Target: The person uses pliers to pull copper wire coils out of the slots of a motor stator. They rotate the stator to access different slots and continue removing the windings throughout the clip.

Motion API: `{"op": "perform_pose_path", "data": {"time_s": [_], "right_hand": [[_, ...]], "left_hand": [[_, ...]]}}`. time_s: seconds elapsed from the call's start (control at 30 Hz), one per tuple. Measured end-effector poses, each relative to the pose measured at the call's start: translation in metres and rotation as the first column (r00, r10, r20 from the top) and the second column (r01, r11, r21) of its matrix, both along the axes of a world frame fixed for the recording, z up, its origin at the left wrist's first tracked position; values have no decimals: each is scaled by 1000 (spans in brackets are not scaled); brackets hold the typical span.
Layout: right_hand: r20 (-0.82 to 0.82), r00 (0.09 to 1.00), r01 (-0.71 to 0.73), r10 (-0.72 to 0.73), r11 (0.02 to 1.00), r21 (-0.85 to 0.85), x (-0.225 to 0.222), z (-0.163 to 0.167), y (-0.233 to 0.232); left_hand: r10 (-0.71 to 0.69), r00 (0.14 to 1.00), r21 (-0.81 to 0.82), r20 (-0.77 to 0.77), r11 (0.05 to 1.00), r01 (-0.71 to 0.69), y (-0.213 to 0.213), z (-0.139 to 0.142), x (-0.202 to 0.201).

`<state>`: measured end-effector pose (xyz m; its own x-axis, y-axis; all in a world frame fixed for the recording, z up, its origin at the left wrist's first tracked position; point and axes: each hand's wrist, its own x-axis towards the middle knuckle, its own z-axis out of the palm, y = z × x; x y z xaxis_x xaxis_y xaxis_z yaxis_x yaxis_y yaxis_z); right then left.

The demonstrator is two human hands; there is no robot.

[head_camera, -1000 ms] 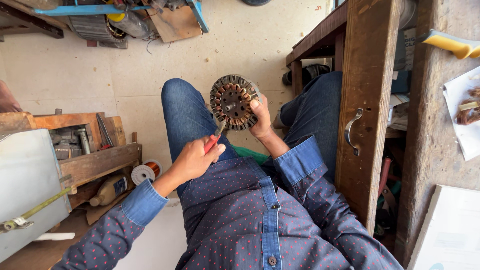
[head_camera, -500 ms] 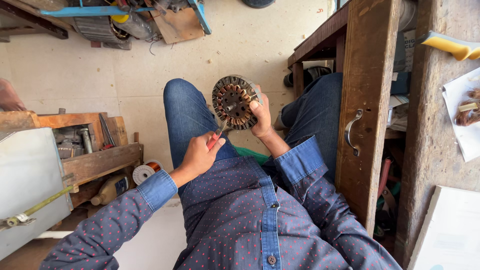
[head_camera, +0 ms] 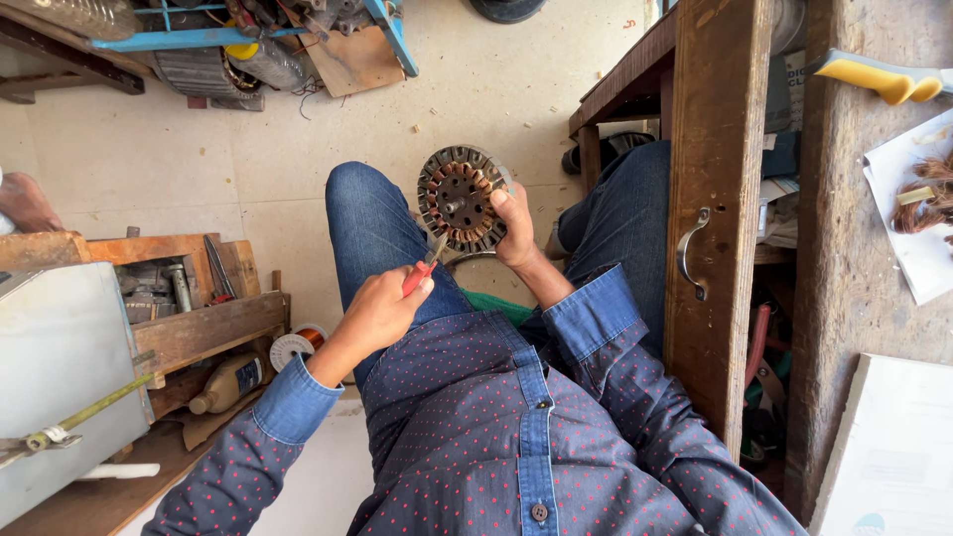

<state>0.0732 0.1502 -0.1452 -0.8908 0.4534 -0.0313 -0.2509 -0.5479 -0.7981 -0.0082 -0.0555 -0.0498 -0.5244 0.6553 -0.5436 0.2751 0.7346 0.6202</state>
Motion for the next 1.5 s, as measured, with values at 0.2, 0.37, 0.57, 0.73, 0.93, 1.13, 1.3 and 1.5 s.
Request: {"op": "perform_pose_path", "data": {"time_s": [0.2,0.37,0.57,0.73,0.93,1.13,1.3,1.5], "right_hand": [[-23,993,97,-116,692,715,3,-8,12],[67,996,18,-58,875,484,1,-9,4],[39,995,67,-94,896,440,-1,6,-1],[14,995,57,-97,693,719,1,15,8],[15,993,95,-118,864,495,1,7,1],[57,994,72,-94,951,301,3,-3,-3],[64,992,66,-110,873,483,4,-4,-4],[46,989,91,-142,817,570,2,1,-1]], "left_hand": [[6,1000,-62,5,998,-6,3,-4,7],[153,967,-71,201,987,-141,0,-7,9],[161,968,-88,192,985,-147,2,-6,9],[114,988,-117,108,988,-101,-1,-14,11],[-2,990,122,-142,992,20,-5,-27,11],[47,999,34,-23,998,-46,-5,-21,9],[124,992,65,-5,990,-124,0,-25,14],[129,991,126,-26,984,-125,1,-41,16]]}}
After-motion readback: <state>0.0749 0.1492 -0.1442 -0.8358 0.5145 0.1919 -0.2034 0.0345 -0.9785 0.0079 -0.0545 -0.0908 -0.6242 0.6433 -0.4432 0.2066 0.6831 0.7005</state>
